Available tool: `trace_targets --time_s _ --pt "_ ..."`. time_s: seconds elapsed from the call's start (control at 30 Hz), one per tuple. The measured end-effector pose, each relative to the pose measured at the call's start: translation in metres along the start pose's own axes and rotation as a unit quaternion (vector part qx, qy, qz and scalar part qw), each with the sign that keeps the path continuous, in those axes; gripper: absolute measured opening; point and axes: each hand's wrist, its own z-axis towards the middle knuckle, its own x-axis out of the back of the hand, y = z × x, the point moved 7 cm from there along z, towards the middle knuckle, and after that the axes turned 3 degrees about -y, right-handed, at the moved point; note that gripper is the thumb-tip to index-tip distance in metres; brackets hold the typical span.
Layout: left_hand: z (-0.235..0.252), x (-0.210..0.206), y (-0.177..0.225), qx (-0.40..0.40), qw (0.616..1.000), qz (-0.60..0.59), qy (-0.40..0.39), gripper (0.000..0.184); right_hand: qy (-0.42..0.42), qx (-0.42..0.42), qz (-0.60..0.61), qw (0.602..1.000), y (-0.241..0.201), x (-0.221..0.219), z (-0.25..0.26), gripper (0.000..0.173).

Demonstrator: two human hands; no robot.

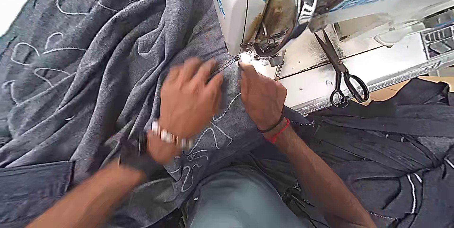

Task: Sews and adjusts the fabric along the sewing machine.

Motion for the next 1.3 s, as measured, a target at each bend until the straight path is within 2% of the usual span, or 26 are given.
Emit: trace_targets --time_s 0.07,0.1,0.13,0.23,0.3,0.37,0.43,0.47,0.53,0.63,0.7,0.97,1.03,1.1,1.17,1.2,1.23,1.3 --pt "-0.047 -0.023 0.013 0.106 0.993 -0.022 -0.045 0.073 0.017 -0.036 0.053 0.998 0.008 0.003 -0.001 0.024" --pt "-0.063 -0.038 0.007 0.123 0.990 -0.053 -0.050 0.089 0.008 -0.057 0.080 0.995 0.012 0.004 -0.002 0.023" --pt "-0.072 -0.050 -0.007 0.116 0.990 -0.072 -0.040 0.096 -0.012 -0.074 0.099 0.992 0.015 0.004 -0.001 0.024" --pt "-0.054 -0.056 -0.068 -0.004 0.993 -0.108 -0.043 0.088 -0.058 -0.079 0.144 0.985 0.018 0.005 0.000 0.027" --pt "-0.036 -0.045 -0.093 -0.045 0.992 -0.084 -0.082 0.081 -0.068 -0.072 0.153 0.983 0.013 0.005 -0.001 0.026" --pt "-0.018 -0.020 -0.088 -0.042 0.991 -0.047 -0.116 0.069 -0.048 -0.075 0.139 0.986 0.010 0.004 -0.002 0.027" --pt "-0.002 0.008 -0.053 -0.031 0.992 -0.107 -0.058 0.037 -0.013 -0.068 0.126 0.990 0.009 0.003 -0.004 0.027" --pt "0.006 0.014 -0.033 -0.029 0.988 -0.153 -0.012 0.027 0.002 -0.062 0.119 0.991 0.008 0.002 -0.005 0.028" --pt "0.018 0.001 -0.006 -0.028 0.972 -0.230 0.039 0.028 0.012 -0.046 0.088 0.995 0.004 0.002 -0.007 0.028" --pt "0.021 -0.030 0.002 -0.036 0.982 -0.170 0.073 0.033 0.000 -0.017 0.015 1.000 0.001 0.002 -0.013 0.034" --pt "0.020 -0.036 0.001 -0.031 0.988 -0.125 0.080 0.033 -0.005 -0.004 -0.014 1.000 0.000 -0.001 -0.014 0.036" --pt "0.025 -0.035 -0.010 -0.028 0.995 -0.087 0.050 0.040 -0.033 -0.028 -0.044 0.998 -0.008 -0.005 0.002 0.039" --pt "0.007 -0.022 -0.002 0.031 0.998 -0.053 0.031 0.045 -0.013 -0.018 -0.040 0.999 -0.008 -0.006 0.000 0.041" --pt "-0.031 -0.014 0.001 0.130 0.991 -0.042 0.009 0.059 0.027 0.016 -0.037 0.999 -0.006 -0.007 -0.015 0.039" --pt "-0.067 -0.025 -0.021 0.211 0.976 -0.046 -0.033 0.079 0.028 0.037 -0.044 0.998 -0.004 -0.010 -0.031 0.044" --pt "-0.079 -0.035 -0.039 0.226 0.971 -0.055 -0.045 0.085 0.023 0.037 -0.041 0.998 -0.002 -0.011 -0.035 0.043" --pt "-0.085 -0.045 -0.059 0.218 0.973 -0.055 -0.047 0.088 0.020 0.034 -0.038 0.999 0.000 -0.011 -0.039 0.041" --pt "-0.082 -0.053 -0.098 0.144 0.988 -0.041 -0.046 0.087 0.009 0.027 -0.038 0.999 0.000 -0.014 -0.043 0.046"
